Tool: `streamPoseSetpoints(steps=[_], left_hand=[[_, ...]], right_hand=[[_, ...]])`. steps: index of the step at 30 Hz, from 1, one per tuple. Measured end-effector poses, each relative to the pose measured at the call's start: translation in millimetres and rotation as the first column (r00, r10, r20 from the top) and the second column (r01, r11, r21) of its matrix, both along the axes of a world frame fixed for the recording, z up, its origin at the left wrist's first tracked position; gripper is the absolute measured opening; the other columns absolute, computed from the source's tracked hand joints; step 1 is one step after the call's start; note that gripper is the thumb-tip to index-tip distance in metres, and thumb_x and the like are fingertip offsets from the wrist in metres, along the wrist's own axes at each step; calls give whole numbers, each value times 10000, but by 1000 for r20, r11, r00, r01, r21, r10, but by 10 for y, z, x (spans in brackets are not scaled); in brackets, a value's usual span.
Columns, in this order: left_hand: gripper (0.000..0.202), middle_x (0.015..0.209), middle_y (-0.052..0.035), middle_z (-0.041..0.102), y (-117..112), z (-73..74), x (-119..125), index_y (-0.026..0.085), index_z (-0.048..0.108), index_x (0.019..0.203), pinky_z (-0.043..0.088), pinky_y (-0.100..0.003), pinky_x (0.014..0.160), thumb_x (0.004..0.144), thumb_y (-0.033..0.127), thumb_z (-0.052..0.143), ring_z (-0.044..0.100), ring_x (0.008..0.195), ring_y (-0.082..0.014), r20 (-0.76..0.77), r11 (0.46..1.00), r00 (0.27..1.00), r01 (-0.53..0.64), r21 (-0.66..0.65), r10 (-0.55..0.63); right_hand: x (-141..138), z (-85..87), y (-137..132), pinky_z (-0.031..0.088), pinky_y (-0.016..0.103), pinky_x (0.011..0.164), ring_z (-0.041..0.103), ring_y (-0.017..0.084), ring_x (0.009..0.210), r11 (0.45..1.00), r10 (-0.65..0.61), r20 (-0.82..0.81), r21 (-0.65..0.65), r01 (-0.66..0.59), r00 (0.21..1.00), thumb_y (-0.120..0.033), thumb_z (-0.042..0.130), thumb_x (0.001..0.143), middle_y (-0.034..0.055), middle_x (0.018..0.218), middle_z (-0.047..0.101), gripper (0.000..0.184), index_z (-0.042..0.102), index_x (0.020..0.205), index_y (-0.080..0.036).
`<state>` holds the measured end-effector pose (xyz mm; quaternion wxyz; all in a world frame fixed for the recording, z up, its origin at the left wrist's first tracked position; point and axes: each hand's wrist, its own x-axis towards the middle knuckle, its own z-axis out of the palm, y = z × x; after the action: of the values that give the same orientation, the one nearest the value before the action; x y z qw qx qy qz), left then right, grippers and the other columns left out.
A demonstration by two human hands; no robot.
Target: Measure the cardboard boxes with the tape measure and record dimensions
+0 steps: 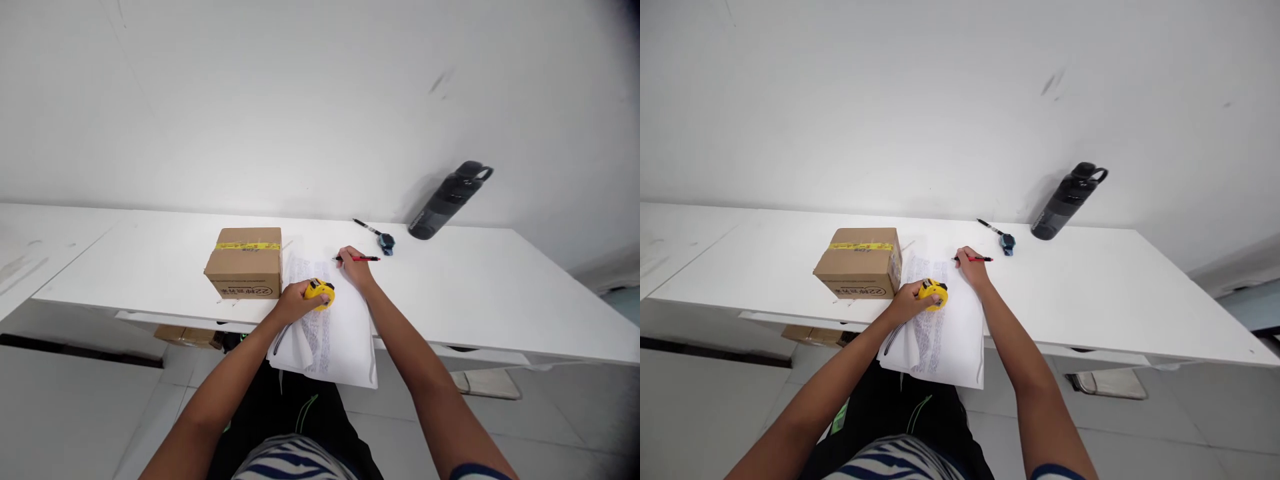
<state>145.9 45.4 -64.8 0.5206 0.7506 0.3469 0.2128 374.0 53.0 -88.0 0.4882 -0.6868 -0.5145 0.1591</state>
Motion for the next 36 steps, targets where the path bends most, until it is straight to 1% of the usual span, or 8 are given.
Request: streamPoseSetpoints(steps=[3,6,14,17,21,25,30,36], left_hand=[[452,822,-21,656,-4,25,16,186,688,950,423,-255,602,760,593,636,558,705,-157,-38,1000,999,-15,26,16],[433,825,-27,653,0,49,34,186,690,924,424,-264,609,743,578,657,554,720,-169,-69,998,997,-16,66,20],[393,809,-25,624,-2,66,38,196,665,881,388,-258,581,774,573,642,525,700,-161,-106,989,994,30,143,-15],[390,802,-32,622,-2,62,40,188,669,870,388,-261,581,771,564,647,527,699,-163,-98,990,995,27,139,-13],[397,833,-41,638,5,50,47,187,687,924,407,-271,605,770,552,652,542,721,-172,-75,995,997,32,99,-25],[408,856,-42,644,9,48,51,196,690,963,403,-271,612,769,553,651,543,730,-173,-74,994,997,30,102,-22],[398,815,-23,613,3,78,42,193,658,901,367,-252,579,770,569,640,515,708,-158,-104,991,994,34,132,-21],[396,779,-2,590,-1,97,39,194,633,869,346,-245,562,766,576,637,491,679,-142,-119,992,993,35,125,-20]], right_hand=[[51,-66,9,385,278,584,466,144,571,999,3,-103,-46,-7,995,-553,472,864,-31,548,493,418,537,636,-209],[63,-56,21,373,280,594,461,142,594,997,-16,-169,-73,4,985,-518,561,817,-32,566,494,371,552,620,-203],[17,27,14,375,285,598,477,149,601,993,-9,-204,-119,-15,979,-470,567,805,-20,565,519,333,576,614,-198],[16,38,-3,375,287,598,474,147,599,992,-19,-217,-126,-8,976,-457,566,808,-15,563,521,337,562,594,-197],[24,23,-2,384,287,604,492,153,616,994,-8,-205,-112,-16,979,-476,559,816,-8,573,537,356,566,598,-196],[34,-6,8,386,291,607,489,156,615,996,-52,-203,-78,37,978,-482,554,818,-13,578,527,343,588,631,-196],[36,-14,11,365,285,588,463,144,589,994,-15,-220,-111,-10,975,-459,566,813,-21,557,508,334,583,608,-196],[47,-35,12,369,286,602,464,147,605,997,-33,-208,-76,17,978,-460,557,821,-26,561,491,337,580,613,-196]])
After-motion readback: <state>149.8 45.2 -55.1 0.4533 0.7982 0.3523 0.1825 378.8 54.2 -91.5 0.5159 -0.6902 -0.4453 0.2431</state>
